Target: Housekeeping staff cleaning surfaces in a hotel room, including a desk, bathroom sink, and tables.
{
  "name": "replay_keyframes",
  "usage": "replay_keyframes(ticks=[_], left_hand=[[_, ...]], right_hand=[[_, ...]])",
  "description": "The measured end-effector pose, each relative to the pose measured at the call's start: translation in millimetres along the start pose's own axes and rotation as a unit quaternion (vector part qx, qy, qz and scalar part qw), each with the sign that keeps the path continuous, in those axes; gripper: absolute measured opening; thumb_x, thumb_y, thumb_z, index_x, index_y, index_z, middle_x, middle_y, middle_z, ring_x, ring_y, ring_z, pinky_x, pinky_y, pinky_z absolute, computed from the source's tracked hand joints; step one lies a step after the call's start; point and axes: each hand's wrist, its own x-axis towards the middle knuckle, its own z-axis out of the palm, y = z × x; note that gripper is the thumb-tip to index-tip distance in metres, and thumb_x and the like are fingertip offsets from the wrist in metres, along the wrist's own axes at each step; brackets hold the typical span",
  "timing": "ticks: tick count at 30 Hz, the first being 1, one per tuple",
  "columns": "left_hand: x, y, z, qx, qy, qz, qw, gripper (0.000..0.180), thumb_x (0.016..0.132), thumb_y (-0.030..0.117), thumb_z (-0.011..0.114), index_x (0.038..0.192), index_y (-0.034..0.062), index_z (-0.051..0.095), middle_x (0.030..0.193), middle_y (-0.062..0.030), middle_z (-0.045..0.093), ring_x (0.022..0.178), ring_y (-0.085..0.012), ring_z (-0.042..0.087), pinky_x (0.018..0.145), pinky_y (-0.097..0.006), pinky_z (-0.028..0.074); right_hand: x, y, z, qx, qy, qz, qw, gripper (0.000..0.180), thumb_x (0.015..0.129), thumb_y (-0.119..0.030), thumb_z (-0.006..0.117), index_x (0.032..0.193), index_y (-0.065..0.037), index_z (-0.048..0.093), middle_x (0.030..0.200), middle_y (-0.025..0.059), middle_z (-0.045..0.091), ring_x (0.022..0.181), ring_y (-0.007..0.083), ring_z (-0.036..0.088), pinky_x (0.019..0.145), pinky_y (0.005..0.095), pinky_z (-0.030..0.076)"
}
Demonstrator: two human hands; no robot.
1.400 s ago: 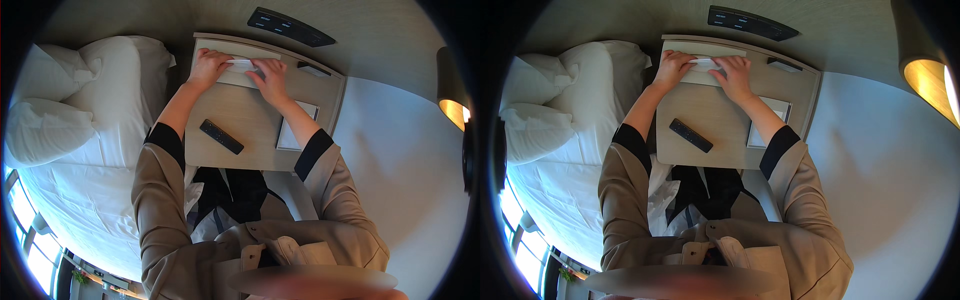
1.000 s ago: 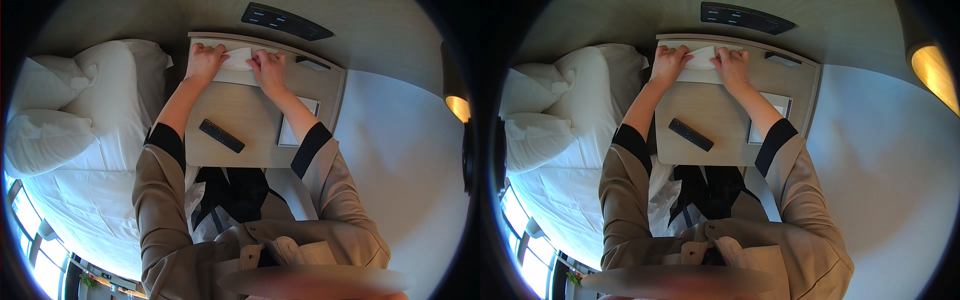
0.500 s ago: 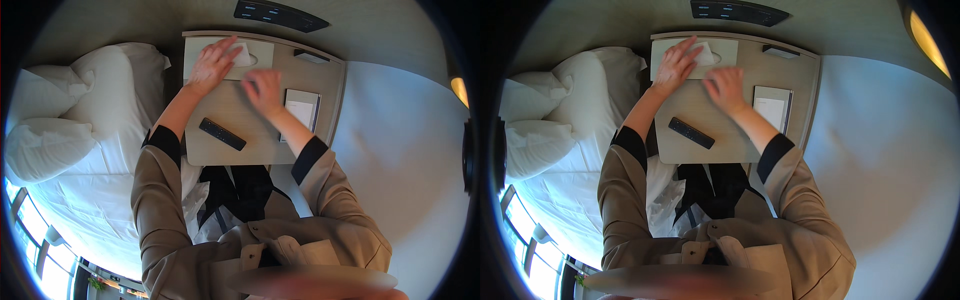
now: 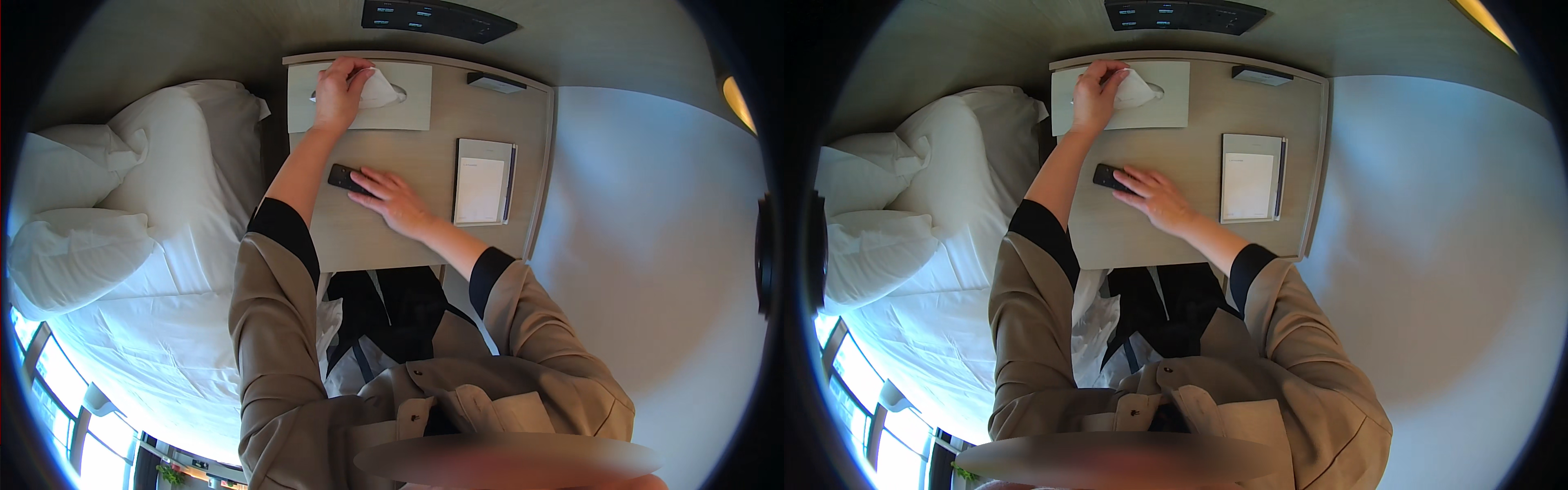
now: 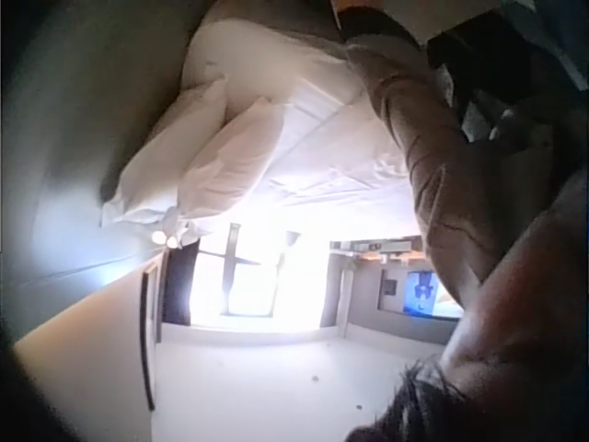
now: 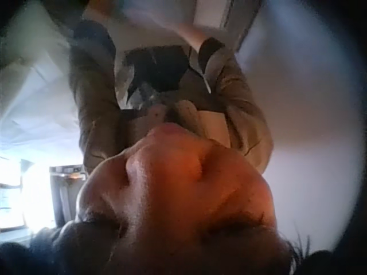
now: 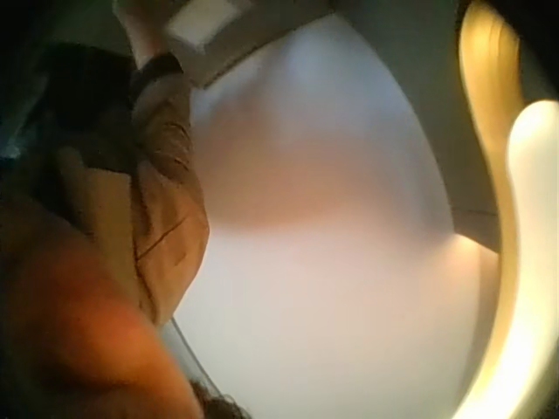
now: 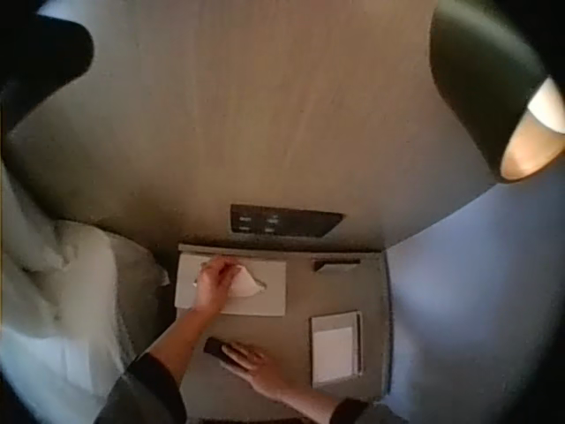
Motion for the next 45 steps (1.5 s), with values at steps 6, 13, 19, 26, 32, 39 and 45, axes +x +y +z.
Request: replay_keyframes(ticks=[6,13,19,26,32,39,45], left_hand=[[-1.8,-2.7,2.2,-0.042,0.018,-0.02,0.999,0.009,0.081,0.008,0.061,0.087,0.0017,0.061,0.083,-0.0083,0.06,0.072,-0.0157,0.058,0.067,-0.027,0.046],[-1.5,3.6,1.2,-0.095,0.013,-0.052,0.994,0.008,0.08,0.01,0.062,0.085,0.0031,0.061,0.083,-0.0096,0.06,0.074,-0.0216,0.06,0.067,-0.03,0.047],[-1.5,-3.7,0.3,-0.122,0.013,-0.081,0.989,0.009,0.08,0.009,0.062,0.086,0.0022,0.06,0.082,-0.0089,0.06,0.072,-0.0182,0.059,0.067,-0.029,0.047],[0.5,-10.2,-1.0,-0.134,0.047,-0.116,0.983,0.008,0.08,0.008,0.061,0.086,0.0018,0.06,0.082,-0.0093,0.06,0.072,-0.0185,0.059,0.067,-0.028,0.047],[1.5,-1.7,-0.1,-0.11,0.024,-0.06,0.992,0.009,0.081,0.008,0.061,0.086,0.0017,0.06,0.083,-0.0095,0.06,0.072,-0.0188,0.059,0.067,-0.028,0.047],[0.5,-3.2,-1.5,-0.107,0.012,-0.079,0.991,0.008,0.081,0.009,0.061,0.086,0.0023,0.06,0.083,-0.0094,0.06,0.073,-0.0188,0.059,0.067,-0.028,0.047],[1.9,-0.3,-8.1,-0.097,0.01,-0.084,0.992,0.01,0.081,0.008,0.061,0.09,0.0033,0.06,0.086,-0.0089,0.06,0.074,-0.0183,0.059,0.067,-0.028,0.047]], right_hand=[[26.8,23.9,-42.7,0.045,0.074,-0.021,0.996,0.034,0.077,-0.007,0.054,0.111,-0.013,0.057,0.127,0.0051,0.048,0.122,0.0238,0.039,0.097,0.0384,0.033],[66.3,67.7,-71.6,-0.025,0.273,0.172,0.946,0.031,0.073,-0.01,0.063,0.103,-0.012,0.058,0.098,0.0053,0.059,0.096,0.0218,0.051,0.087,0.0384,0.032],[71.5,77.3,-71.5,-0.082,0.269,0.12,0.952,0.027,0.074,-0.011,0.062,0.101,-0.013,0.058,0.081,-0.0002,0.061,0.084,0.0184,0.051,0.081,0.0358,0.032],[69.5,73.3,-76.2,-0.15,0.213,0.11,0.959,0.025,0.075,-0.013,0.061,0.1,-0.014,0.058,0.077,-0.0014,0.059,0.08,0.0171,0.05,0.08,0.0352,0.033],[71.3,82.0,-72.6,-0.129,0.224,0.092,0.961,0.02,0.071,-0.011,0.061,0.091,-0.014,0.062,0.083,0.0,0.054,0.081,0.0176,0.05,0.079,0.0344,0.033],[71.1,75.5,-78.8,-0.109,0.179,0.136,0.968,0.016,0.067,-0.01,0.061,0.082,-0.012,0.066,0.084,0.0031,0.05,0.084,0.0187,0.052,0.08,0.0362,0.033],[72.8,70.2,-85.3,-0.043,0.207,0.051,0.976,0.029,0.069,-0.004,0.059,0.098,-0.009,0.061,0.095,0.0038,0.053,0.092,0.0211,0.052,0.084,0.0355,0.036]])
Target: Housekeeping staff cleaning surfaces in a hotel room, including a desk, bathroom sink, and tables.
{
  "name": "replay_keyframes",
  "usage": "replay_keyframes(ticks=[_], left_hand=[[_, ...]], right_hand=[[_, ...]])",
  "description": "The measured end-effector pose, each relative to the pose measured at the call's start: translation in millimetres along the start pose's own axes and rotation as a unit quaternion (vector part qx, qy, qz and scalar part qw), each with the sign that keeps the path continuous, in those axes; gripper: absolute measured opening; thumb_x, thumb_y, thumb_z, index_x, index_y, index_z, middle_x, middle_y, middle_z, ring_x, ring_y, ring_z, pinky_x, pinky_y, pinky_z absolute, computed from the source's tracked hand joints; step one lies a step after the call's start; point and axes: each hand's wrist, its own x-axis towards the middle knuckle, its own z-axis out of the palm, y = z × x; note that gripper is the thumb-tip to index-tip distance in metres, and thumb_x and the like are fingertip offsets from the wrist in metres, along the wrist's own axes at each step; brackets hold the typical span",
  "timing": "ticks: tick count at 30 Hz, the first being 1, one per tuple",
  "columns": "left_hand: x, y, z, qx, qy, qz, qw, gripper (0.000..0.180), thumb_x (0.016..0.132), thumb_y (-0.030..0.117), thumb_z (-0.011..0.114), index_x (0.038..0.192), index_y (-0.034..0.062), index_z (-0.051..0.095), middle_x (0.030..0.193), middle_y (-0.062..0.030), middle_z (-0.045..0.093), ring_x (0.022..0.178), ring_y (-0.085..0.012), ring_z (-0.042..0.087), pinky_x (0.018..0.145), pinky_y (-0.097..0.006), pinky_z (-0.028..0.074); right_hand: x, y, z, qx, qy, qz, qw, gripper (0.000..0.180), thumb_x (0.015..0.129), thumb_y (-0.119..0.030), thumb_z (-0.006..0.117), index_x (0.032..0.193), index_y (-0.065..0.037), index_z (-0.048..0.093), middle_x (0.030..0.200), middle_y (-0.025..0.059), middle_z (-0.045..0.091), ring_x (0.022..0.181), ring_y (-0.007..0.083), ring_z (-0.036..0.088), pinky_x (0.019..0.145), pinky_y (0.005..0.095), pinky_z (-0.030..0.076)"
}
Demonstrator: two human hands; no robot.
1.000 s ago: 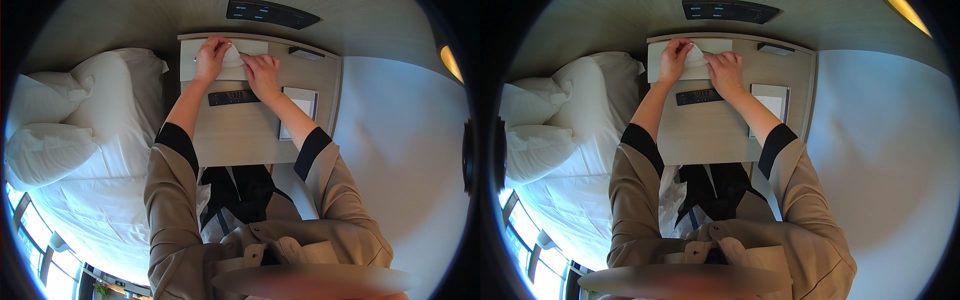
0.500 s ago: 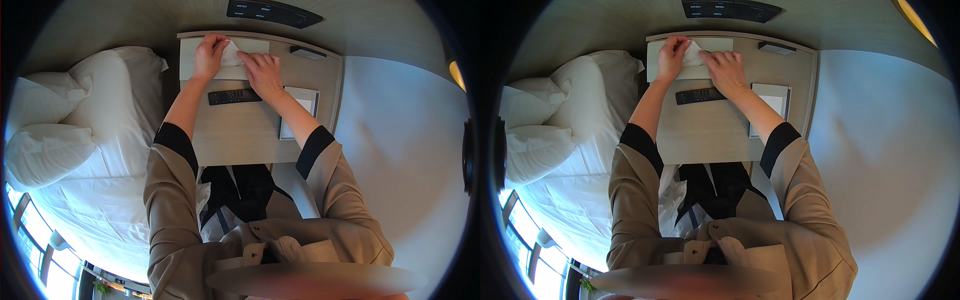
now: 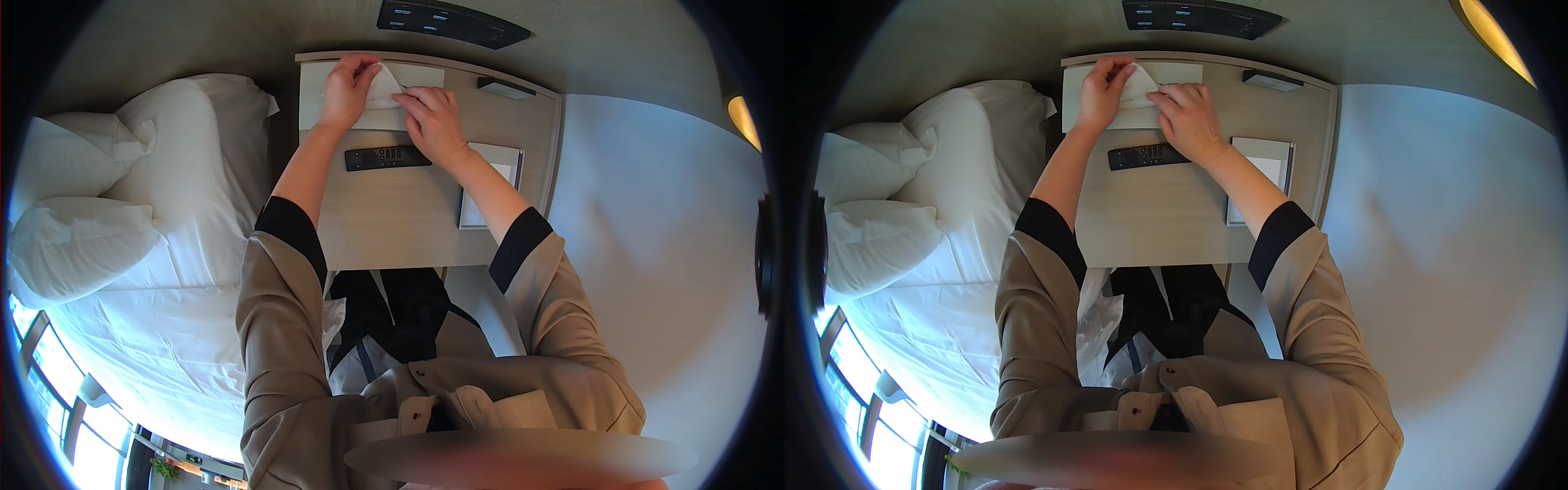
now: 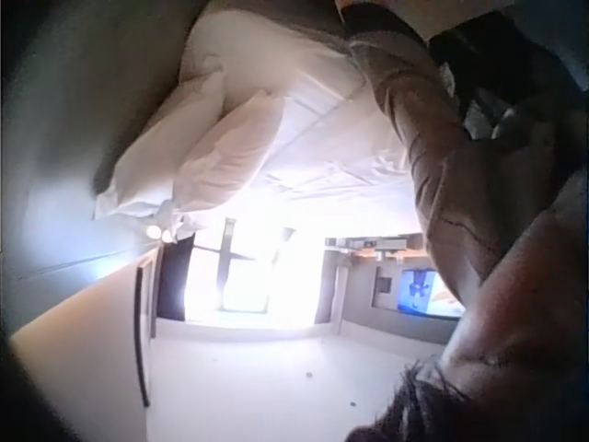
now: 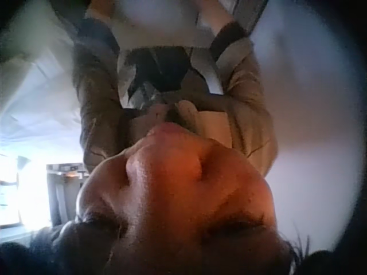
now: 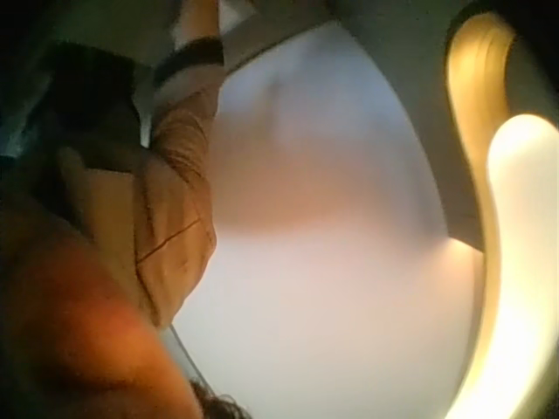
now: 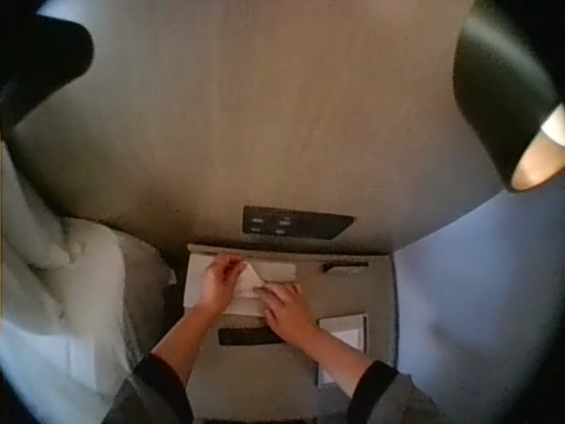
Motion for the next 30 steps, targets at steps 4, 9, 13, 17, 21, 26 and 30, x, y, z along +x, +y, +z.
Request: replay_keyframes(ticks=[4,9,13,17,21,26,30], left_hand=[[-8.3,15.6,-25.8,0.029,0.054,0.067,0.996,0.017,0.083,0.003,0.056,0.099,0.0032,0.06,0.092,-0.0082,0.06,0.082,-0.0178,0.057,0.073,-0.027,0.045],[-38.5,1.4,-60.6,0.222,-0.009,0.231,0.947,0.028,0.076,-0.005,0.054,0.102,0.0046,0.059,0.099,-0.0093,0.059,0.091,-0.0267,0.056,0.081,-0.031,0.045],[-46.3,1.7,-60.8,0.342,-0.102,0.236,0.904,0.037,0.068,-0.005,0.055,0.103,0.0087,0.058,0.102,-0.0043,0.058,0.096,-0.0211,0.055,0.092,-0.036,0.037],[-43.4,-0.4,-57.0,0.454,-0.107,0.233,0.853,0.038,0.068,-0.001,0.056,0.104,0.0112,0.057,0.104,-0.0008,0.057,0.097,-0.0149,0.054,0.098,-0.04,0.029],[-43.9,6.2,-50.4,0.421,-0.105,0.249,0.866,0.04,0.068,0.0,0.055,0.106,0.0109,0.057,0.106,-0.0011,0.056,0.098,-0.0171,0.054,0.095,-0.038,0.032],[-47.1,4.2,-47.5,0.386,-0.137,0.252,0.877,0.049,0.067,0.001,0.055,0.115,0.0115,0.054,0.114,-0.0043,0.052,0.103,-0.023,0.05,0.092,-0.035,0.036],[-46.8,5.8,-40.7,0.385,-0.132,0.259,0.876,0.043,0.068,0.003,0.055,0.111,0.0089,0.055,0.114,-0.0057,0.053,0.105,-0.0226,0.05,0.092,-0.038,0.036]], right_hand=[[8.9,-10.1,7.6,0.057,-0.026,-0.004,0.998,0.04,0.07,-0.001,0.057,0.109,-0.009,0.055,0.105,0.0048,0.054,0.097,0.0226,0.051,0.087,0.0345,0.037],[11.2,-10.8,18.6,0.018,-0.056,-0.008,0.998,0.042,0.071,-0.004,0.058,0.112,-0.01,0.054,0.115,0.0044,0.053,0.101,0.0218,0.05,0.088,0.0346,0.036],[10.5,-9.9,25.1,-0.016,-0.067,0.008,0.998,0.041,0.072,-0.005,0.058,0.112,-0.01,0.055,0.114,0.0037,0.054,0.102,0.0206,0.049,0.088,0.0347,0.035],[10.2,-10.0,27.8,-0.004,-0.05,-0.003,0.999,0.04,0.072,-0.006,0.059,0.111,-0.01,0.055,0.112,0.003,0.055,0.101,0.0199,0.05,0.087,0.0347,0.034],[1.0,-6.0,19.0,-0.001,-0.002,0.028,1.0,0.038,0.072,-0.007,0.059,0.11,-0.01,0.056,0.113,0.0025,0.055,0.101,0.0196,0.051,0.087,0.035,0.034],[1.5,-15.5,31.5,-0.007,0.05,0.054,0.997,0.037,0.076,-0.007,0.058,0.112,-0.01,0.055,0.116,0.0031,0.054,0.102,0.0207,0.05,0.087,0.0355,0.035],[-3.6,-14.5,18.0,0.024,0.054,0.052,0.997,0.036,0.077,-0.009,0.058,0.113,-0.01,0.054,0.121,0.0037,0.051,0.104,0.0209,0.049,0.088,0.0359,0.035]])
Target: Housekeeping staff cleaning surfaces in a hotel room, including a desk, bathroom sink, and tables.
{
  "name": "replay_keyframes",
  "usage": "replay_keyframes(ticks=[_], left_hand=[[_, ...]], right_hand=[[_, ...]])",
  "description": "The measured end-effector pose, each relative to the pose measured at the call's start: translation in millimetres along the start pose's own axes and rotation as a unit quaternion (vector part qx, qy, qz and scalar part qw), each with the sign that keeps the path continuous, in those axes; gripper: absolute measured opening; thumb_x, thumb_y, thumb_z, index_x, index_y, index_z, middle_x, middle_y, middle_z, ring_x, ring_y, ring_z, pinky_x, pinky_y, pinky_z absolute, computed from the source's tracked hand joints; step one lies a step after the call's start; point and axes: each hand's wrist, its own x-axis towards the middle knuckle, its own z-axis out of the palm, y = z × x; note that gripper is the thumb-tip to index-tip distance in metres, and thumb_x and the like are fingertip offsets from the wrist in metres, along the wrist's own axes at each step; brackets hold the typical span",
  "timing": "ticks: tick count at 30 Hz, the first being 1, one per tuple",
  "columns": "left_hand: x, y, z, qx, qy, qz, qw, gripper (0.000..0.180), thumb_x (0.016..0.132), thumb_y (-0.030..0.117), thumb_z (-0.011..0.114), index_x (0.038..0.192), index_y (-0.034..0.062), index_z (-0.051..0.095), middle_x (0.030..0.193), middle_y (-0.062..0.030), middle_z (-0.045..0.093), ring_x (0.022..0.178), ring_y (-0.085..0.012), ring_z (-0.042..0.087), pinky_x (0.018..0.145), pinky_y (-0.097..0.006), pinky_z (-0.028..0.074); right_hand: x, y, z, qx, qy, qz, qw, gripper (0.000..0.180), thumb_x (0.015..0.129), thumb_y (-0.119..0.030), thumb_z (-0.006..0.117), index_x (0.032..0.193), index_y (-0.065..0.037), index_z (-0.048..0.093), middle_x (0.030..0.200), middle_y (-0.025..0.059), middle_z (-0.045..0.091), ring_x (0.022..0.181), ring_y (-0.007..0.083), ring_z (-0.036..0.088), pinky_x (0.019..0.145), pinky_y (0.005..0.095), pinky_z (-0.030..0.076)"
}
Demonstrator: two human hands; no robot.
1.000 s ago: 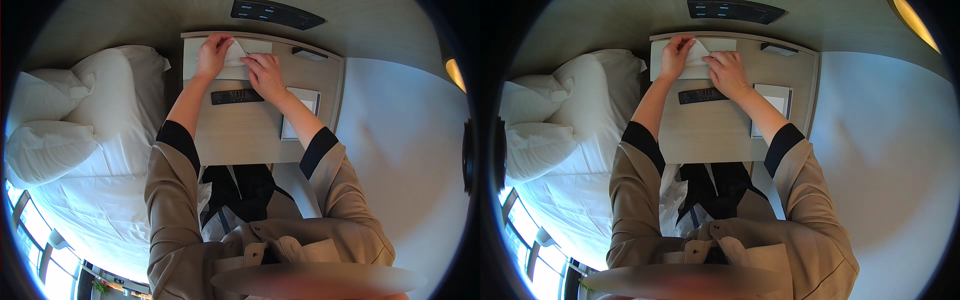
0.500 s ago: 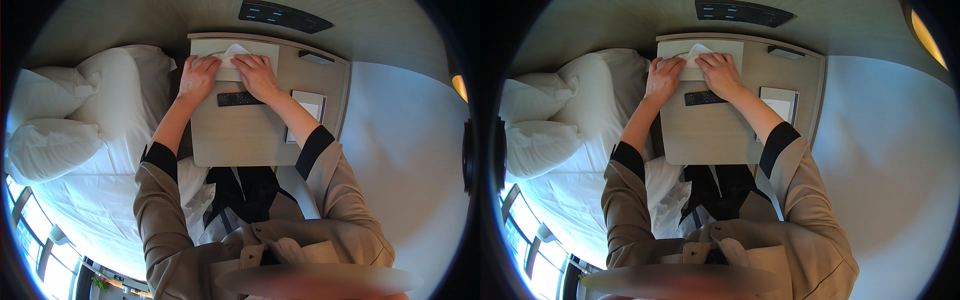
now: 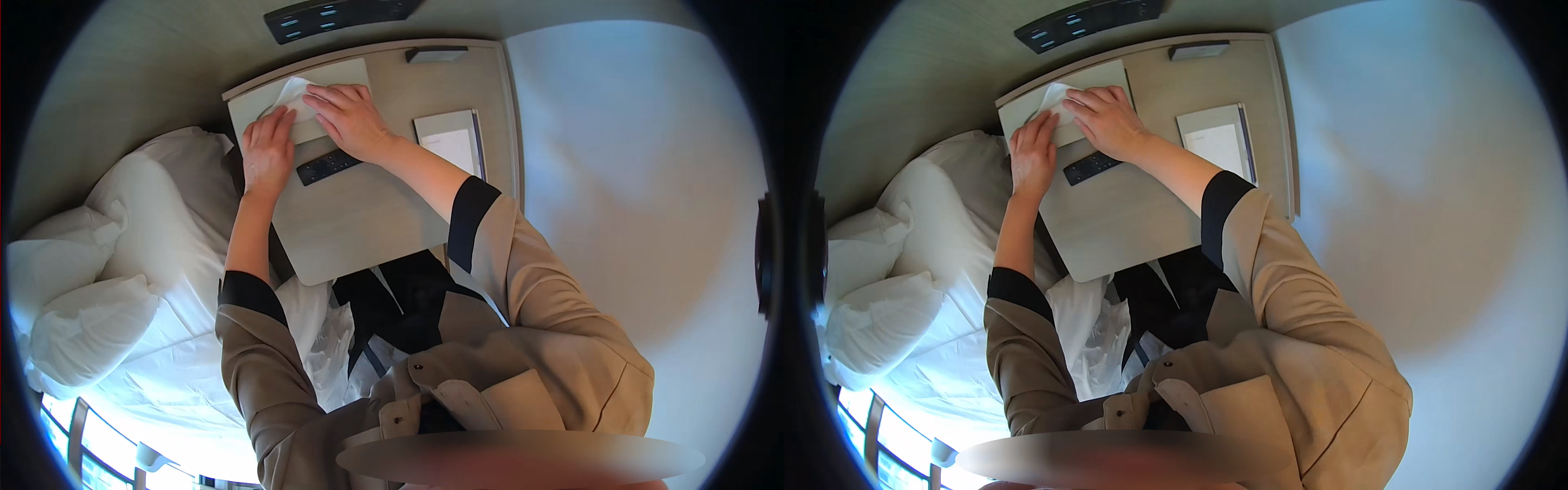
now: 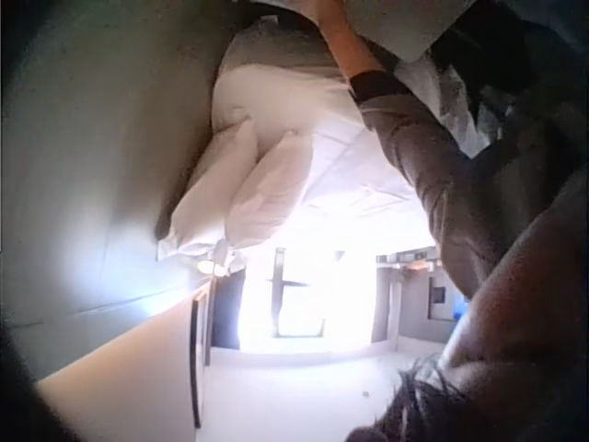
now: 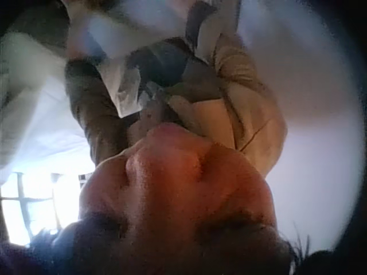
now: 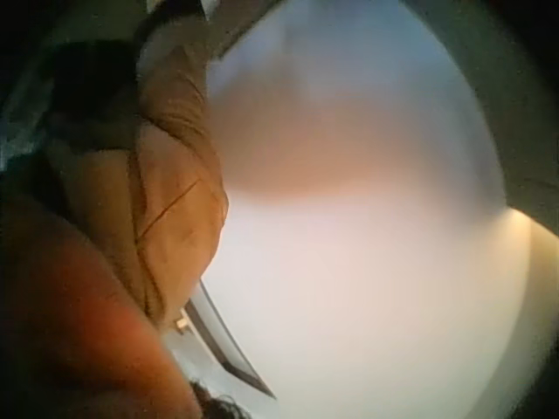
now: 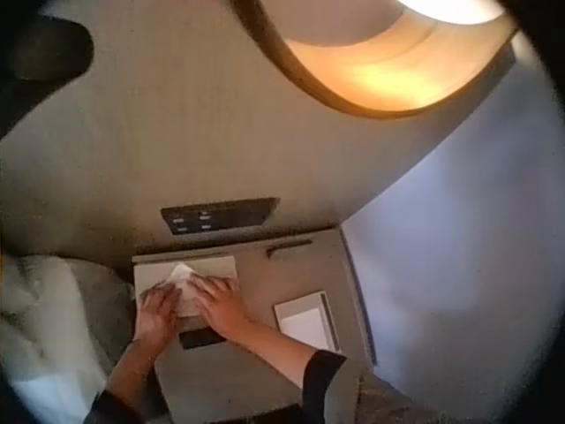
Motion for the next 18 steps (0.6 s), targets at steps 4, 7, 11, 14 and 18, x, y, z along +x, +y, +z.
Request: replay_keyframes(ticks=[4,7,11,14,18], left_hand=[[-19.0,22.9,-10.9,-0.058,0.075,-0.066,0.993,0.042,0.067,-0.002,0.053,0.107,0.0083,0.057,0.114,-0.0065,0.054,0.101,-0.0261,0.051,0.088,-0.039,0.037],[-56.7,50.5,-24.6,-0.111,0.092,-0.117,0.983,0.04,0.067,-0.005,0.05,0.104,0.007,0.06,0.111,-0.0088,0.056,0.097,-0.0269,0.052,0.086,-0.038,0.038],[-127.8,104.7,-18.4,-0.207,0.036,-0.217,0.953,0.035,0.068,-0.006,0.048,0.098,0.005,0.06,0.107,-0.0107,0.058,0.095,-0.028,0.054,0.085,-0.037,0.039],[-170.5,154.5,-21.4,-0.231,0.004,-0.282,0.931,0.032,0.069,-0.006,0.048,0.096,0.0051,0.061,0.103,-0.0106,0.059,0.094,-0.0284,0.055,0.085,-0.037,0.04],[-212.7,203.6,-25.9,-0.263,-0.002,-0.334,0.905,0.03,0.072,-0.005,0.047,0.097,0.0053,0.06,0.102,-0.011,0.06,0.094,-0.0281,0.055,0.085,-0.036,0.04]], right_hand=[[-43.4,-13.1,-45.1,0.008,0.017,0.069,0.997,0.037,0.077,-0.01,0.059,0.114,-0.009,0.054,0.119,0.005,0.052,0.105,0.0239,0.048,0.09,0.0363,0.034],[-113.4,-15.5,-75.4,-0.028,-0.005,0.19,0.981,0.052,0.074,-0.017,0.066,0.122,-0.008,0.047,0.126,0.0123,0.046,0.115,0.0297,0.042,0.096,0.0396,0.029],[-171.7,-7.2,-97.4,-0.161,0.022,0.395,0.904,0.074,0.072,-0.028,0.07,0.132,-0.006,0.033,0.132,0.0208,0.037,0.125,0.035,0.031,0.101,0.0435,0.023],[-178.8,-0.1,-99.1,-0.185,-0.032,0.46,0.868,0.076,0.074,-0.03,0.069,0.134,-0.004,0.028,0.132,0.024,0.035,0.125,0.0356,0.031,0.103,0.0429,0.024],[-203.4,53.7,-98.3,-0.062,0.094,0.464,0.879,0.074,0.076,-0.03,0.066,0.134,-0.004,0.027,0.13,0.0223,0.037,0.12,0.0366,0.037,0.098,0.0496,0.026]])
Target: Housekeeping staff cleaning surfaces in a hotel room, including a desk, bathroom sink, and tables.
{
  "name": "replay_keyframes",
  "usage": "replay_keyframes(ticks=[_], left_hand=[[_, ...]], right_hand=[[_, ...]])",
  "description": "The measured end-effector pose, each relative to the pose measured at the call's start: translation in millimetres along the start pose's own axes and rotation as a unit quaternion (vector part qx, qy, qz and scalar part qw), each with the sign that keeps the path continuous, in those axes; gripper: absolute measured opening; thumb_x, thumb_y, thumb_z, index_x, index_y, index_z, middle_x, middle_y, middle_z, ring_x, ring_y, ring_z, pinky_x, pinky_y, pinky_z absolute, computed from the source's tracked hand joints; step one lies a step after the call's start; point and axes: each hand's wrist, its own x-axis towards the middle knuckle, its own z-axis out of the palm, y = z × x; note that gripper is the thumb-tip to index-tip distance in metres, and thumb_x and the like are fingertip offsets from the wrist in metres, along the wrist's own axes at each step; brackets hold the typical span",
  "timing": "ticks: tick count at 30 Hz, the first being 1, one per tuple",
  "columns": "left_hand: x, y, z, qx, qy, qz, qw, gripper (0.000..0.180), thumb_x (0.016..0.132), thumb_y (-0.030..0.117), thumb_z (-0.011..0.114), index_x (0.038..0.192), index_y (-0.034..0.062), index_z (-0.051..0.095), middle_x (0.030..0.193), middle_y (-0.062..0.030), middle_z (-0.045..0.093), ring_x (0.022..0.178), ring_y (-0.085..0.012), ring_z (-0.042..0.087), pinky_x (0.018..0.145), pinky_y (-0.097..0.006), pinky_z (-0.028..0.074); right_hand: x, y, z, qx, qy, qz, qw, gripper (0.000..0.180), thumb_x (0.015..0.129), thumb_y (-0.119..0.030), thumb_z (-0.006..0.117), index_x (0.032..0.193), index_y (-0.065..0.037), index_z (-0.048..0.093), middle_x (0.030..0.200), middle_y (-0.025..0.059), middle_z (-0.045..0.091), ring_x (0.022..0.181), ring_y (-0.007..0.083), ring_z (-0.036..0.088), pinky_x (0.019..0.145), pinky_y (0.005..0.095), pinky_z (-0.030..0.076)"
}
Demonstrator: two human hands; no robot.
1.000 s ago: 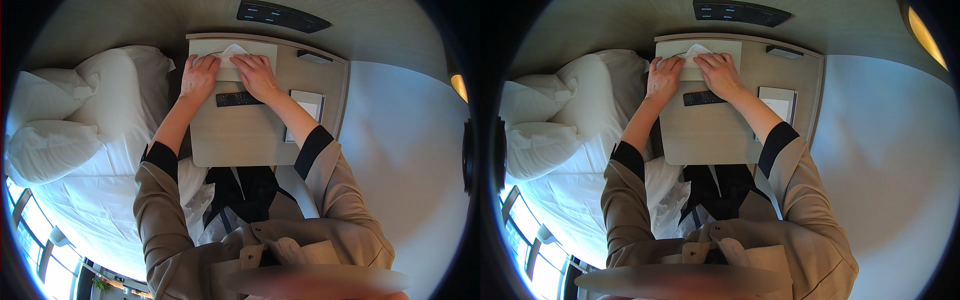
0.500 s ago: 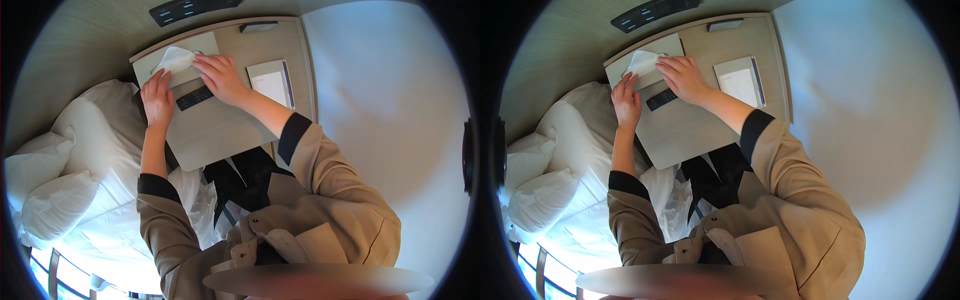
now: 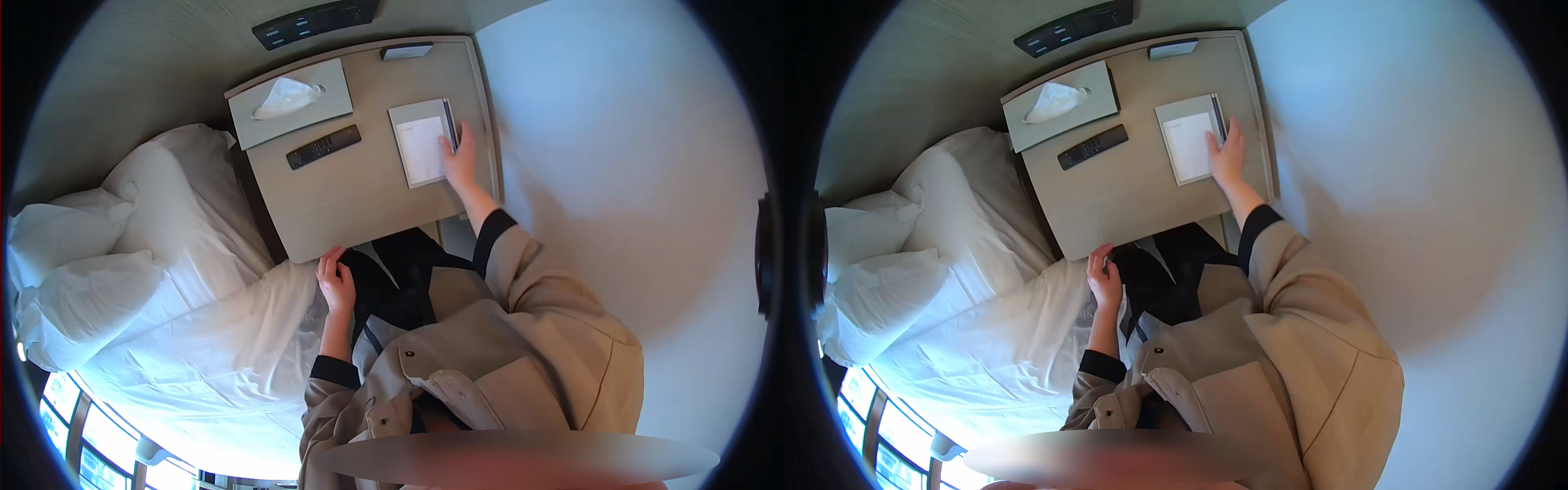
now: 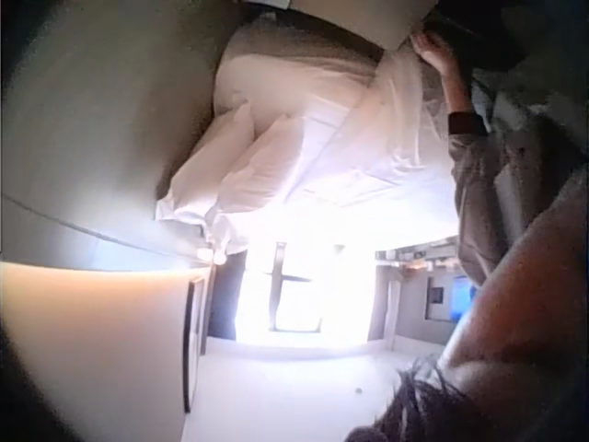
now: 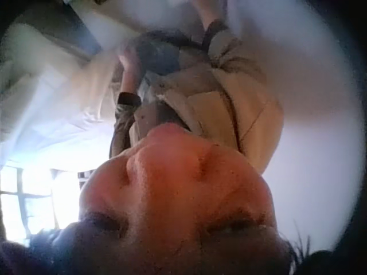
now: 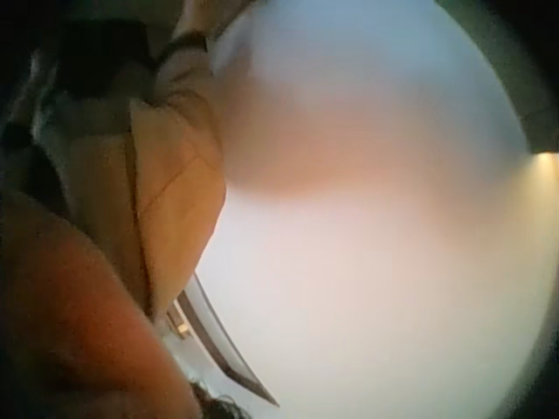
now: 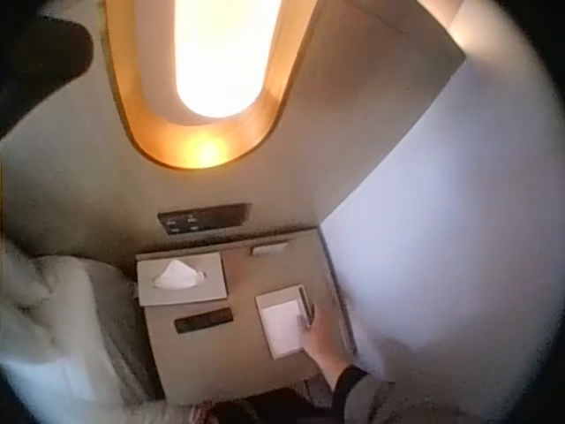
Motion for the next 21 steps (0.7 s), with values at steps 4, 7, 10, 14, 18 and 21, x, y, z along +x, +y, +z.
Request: replay_keyframes(ticks=[4,7,10,14,18,21], left_hand=[[-36.0,15.9,-6.6,-0.07,0.014,-0.092,0.993,0.028,0.074,-0.006,0.046,0.096,0.003,0.06,0.098,-0.0119,0.06,0.086,-0.0246,0.059,0.078,-0.033,0.046],[-46.2,24.1,-2.4,-0.073,0.006,-0.117,0.99,0.027,0.075,-0.007,0.045,0.096,0.0023,0.06,0.095,-0.0118,0.06,0.083,-0.0229,0.06,0.074,-0.031,0.048],[-51.5,27.6,2.3,-0.08,0.01,-0.128,0.988,0.026,0.076,-0.007,0.046,0.096,0.0023,0.06,0.092,-0.0119,0.059,0.082,-0.0225,0.06,0.073,-0.03,0.048],[-58.0,32.8,-3.6,-0.089,0.036,-0.141,0.985,0.023,0.077,-0.006,0.047,0.095,0.0021,0.06,0.091,-0.0121,0.059,0.081,-0.023,0.059,0.073,-0.031,0.048],[-94.9,19.7,-32.0,-0.092,0.086,-0.141,0.982,0.022,0.077,-0.005,0.048,0.094,0.0028,0.06,0.092,-0.0131,0.059,0.082,-0.0268,0.058,0.073,-0.033,0.047],[-135.3,14.4,-43.6,-0.083,0.125,-0.162,0.975,0.021,0.076,-0.002,0.049,0.092,0.0037,0.06,0.091,-0.0138,0.058,0.083,-0.0308,0.057,0.073,-0.036,0.047]], right_hand=[[37.3,12.2,-3.6,0.026,-0.064,-0.008,0.998,0.059,0.08,-0.022,0.06,0.131,-0.007,0.035,0.123,0.0203,0.043,0.113,0.0358,0.042,0.095,0.0424,0.034],[55.8,26.4,-10.3,-0.037,-0.074,-0.128,0.988,0.052,0.082,-0.016,0.056,0.131,-0.011,0.039,0.12,0.0197,0.046,0.109,0.0353,0.046,0.092,0.0407,0.038],[55.3,36.6,-10.1,-0.098,-0.074,-0.214,0.969,0.048,0.083,-0.01,0.054,0.129,-0.013,0.043,0.119,0.0187,0.048,0.106,0.0362,0.047,0.091,0.0411,0.039],[57.4,29.8,-8.1,-0.106,-0.077,-0.229,0.964,0.048,0.083,-0.007,0.05,0.129,-0.013,0.042,0.121,0.0188,0.048,0.108,0.0359,0.046,0.094,0.0403,0.038],[56.3,24.5,9.6,-0.058,-0.106,-0.29,0.949,0.047,0.081,-0.004,0.045,0.128,-0.007,0.043,0.123,0.0201,0.048,0.112,0.0348,0.046,0.097,0.0398,0.036],[47.3,17.2,-1.6,0.009,-0.163,-0.27,0.949,0.046,0.08,-0.01,0.048,0.125,-0.001,0.044,0.123,0.0188,0.049,0.114,0.033,0.046,0.097,0.0409,0.035]])
